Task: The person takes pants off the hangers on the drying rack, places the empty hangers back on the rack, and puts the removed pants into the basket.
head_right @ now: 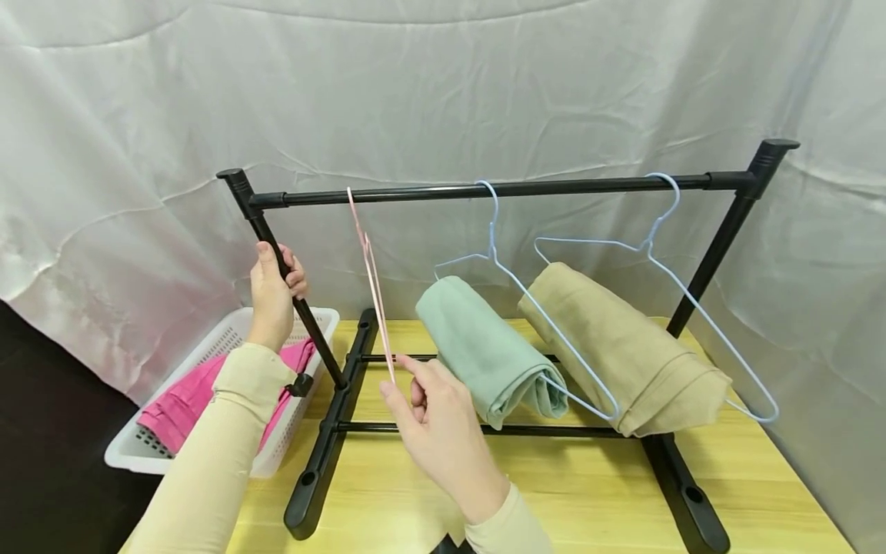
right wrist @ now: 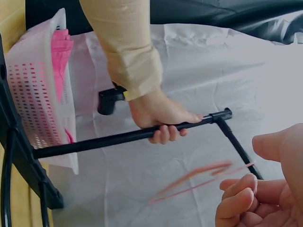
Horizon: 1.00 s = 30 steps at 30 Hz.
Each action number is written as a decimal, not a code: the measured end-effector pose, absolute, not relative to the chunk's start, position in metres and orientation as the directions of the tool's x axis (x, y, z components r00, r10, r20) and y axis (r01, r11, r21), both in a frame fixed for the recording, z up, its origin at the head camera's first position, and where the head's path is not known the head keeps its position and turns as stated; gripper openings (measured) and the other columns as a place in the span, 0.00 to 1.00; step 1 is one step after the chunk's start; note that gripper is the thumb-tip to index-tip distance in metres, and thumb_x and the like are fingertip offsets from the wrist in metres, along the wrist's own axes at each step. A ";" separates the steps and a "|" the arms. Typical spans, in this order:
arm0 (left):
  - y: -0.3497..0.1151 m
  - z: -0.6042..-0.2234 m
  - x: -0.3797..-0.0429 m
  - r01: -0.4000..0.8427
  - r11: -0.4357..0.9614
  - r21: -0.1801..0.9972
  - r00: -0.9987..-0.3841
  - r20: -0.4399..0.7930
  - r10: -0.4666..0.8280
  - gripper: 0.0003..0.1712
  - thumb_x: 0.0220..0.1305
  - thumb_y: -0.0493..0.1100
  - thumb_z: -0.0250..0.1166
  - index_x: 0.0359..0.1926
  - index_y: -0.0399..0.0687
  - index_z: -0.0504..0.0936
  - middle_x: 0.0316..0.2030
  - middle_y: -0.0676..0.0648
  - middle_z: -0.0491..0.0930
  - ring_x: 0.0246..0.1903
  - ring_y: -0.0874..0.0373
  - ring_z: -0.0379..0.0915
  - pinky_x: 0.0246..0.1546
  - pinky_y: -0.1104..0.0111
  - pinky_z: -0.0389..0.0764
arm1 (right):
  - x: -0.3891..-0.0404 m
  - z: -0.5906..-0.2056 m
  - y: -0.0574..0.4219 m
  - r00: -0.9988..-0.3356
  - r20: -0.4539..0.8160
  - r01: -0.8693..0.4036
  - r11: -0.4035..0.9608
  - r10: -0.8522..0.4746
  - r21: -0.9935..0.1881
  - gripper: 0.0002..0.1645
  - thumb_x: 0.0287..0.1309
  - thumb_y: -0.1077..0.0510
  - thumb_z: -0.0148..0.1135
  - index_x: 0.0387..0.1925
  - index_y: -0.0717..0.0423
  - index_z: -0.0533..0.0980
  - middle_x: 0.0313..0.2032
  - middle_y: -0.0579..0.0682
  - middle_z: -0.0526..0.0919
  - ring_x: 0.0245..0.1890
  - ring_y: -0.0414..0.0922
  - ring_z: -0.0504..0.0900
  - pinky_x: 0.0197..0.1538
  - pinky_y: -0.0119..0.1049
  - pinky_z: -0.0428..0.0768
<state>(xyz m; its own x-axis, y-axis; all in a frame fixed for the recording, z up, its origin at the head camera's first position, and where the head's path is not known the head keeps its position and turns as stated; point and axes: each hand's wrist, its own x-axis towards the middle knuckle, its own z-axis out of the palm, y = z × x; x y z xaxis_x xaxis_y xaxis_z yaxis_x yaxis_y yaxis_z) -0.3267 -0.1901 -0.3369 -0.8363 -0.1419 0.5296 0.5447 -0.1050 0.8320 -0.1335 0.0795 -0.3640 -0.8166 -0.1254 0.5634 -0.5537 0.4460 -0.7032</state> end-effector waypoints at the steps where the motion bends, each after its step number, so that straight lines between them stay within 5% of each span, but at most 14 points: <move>1: -0.190 -0.337 -0.327 0.547 -0.108 0.830 -0.835 0.532 -0.142 0.29 0.82 0.70 0.38 0.34 0.56 0.69 0.20 0.55 0.62 0.18 0.61 0.57 0.21 0.73 0.62 | -0.132 -0.363 0.082 -0.815 0.566 -0.555 0.449 -0.124 -0.701 0.21 0.73 0.54 0.69 0.62 0.58 0.83 0.29 0.40 0.71 0.25 0.31 0.67 0.26 0.25 0.71; 13: -0.192 -0.335 -0.330 0.560 -0.117 0.820 -0.828 0.546 -0.132 0.28 0.83 0.69 0.39 0.34 0.56 0.69 0.19 0.55 0.62 0.17 0.62 0.57 0.20 0.73 0.61 | -0.115 -0.328 0.129 -0.675 0.734 -0.661 0.506 -0.077 -0.555 0.17 0.66 0.67 0.71 0.55 0.54 0.85 0.29 0.38 0.77 0.26 0.32 0.75 0.28 0.24 0.78; 30: -0.190 -0.333 -0.326 0.537 -0.140 0.832 -0.842 0.518 -0.150 0.28 0.83 0.68 0.39 0.37 0.54 0.70 0.19 0.55 0.64 0.16 0.63 0.60 0.19 0.75 0.65 | -0.117 -0.316 0.198 -0.591 0.801 -0.574 0.647 0.098 -0.503 0.17 0.63 0.71 0.69 0.53 0.59 0.86 0.34 0.39 0.79 0.35 0.27 0.75 0.43 0.15 0.72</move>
<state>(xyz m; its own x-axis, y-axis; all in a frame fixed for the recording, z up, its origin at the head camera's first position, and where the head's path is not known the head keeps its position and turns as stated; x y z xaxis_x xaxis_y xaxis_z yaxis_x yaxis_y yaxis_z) -0.3258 -0.1898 -0.3328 -0.8423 -0.1498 0.5178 0.5366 -0.1405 0.8321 -0.1167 0.1984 -0.3161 -0.5910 0.0980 0.8007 -0.5737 0.6467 -0.5027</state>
